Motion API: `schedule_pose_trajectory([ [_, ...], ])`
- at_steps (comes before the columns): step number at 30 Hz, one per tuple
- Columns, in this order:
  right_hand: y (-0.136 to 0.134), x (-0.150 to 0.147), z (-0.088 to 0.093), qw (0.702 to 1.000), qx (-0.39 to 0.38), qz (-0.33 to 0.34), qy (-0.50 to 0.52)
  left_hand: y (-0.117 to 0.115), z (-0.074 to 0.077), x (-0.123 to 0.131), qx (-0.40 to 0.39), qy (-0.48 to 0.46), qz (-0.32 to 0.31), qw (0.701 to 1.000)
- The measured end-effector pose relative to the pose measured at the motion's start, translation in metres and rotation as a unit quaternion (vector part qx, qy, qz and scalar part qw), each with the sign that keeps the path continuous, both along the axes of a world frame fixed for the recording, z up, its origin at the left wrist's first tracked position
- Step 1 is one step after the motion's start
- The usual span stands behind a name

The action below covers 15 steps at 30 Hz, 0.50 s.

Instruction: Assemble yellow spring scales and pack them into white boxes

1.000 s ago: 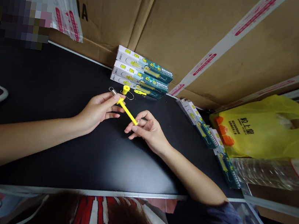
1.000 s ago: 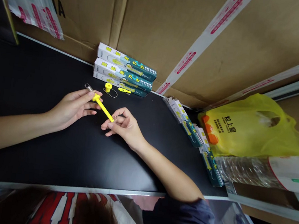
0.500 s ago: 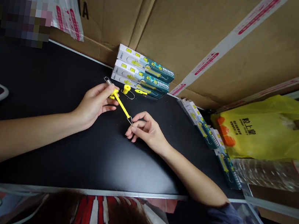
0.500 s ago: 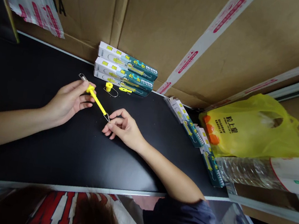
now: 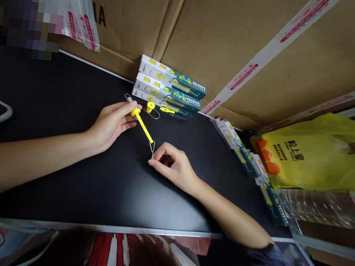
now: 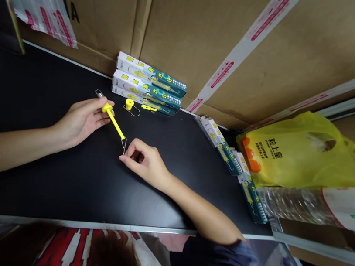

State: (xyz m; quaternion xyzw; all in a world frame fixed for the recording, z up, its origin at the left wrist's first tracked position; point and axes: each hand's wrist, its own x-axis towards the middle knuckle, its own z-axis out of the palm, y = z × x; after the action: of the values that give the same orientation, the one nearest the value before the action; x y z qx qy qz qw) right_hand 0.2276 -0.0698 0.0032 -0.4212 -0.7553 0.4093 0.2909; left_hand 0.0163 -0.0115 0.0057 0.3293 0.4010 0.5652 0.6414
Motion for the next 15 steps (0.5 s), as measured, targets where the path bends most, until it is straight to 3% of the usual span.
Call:
schedule_pose_trajectory([
  [8,-0.0008,-0.0002,0.0044,0.979,0.189,-0.004,-0.081,-0.0024,0.0086,0.0014,0.04,0.057,0.008,0.998],
  [15,-0.0013,-0.0007,0.0047,0.981,0.182,0.01,-0.072,-0.0018,0.0046,0.0003,0.033,0.048,-0.006,0.998],
])
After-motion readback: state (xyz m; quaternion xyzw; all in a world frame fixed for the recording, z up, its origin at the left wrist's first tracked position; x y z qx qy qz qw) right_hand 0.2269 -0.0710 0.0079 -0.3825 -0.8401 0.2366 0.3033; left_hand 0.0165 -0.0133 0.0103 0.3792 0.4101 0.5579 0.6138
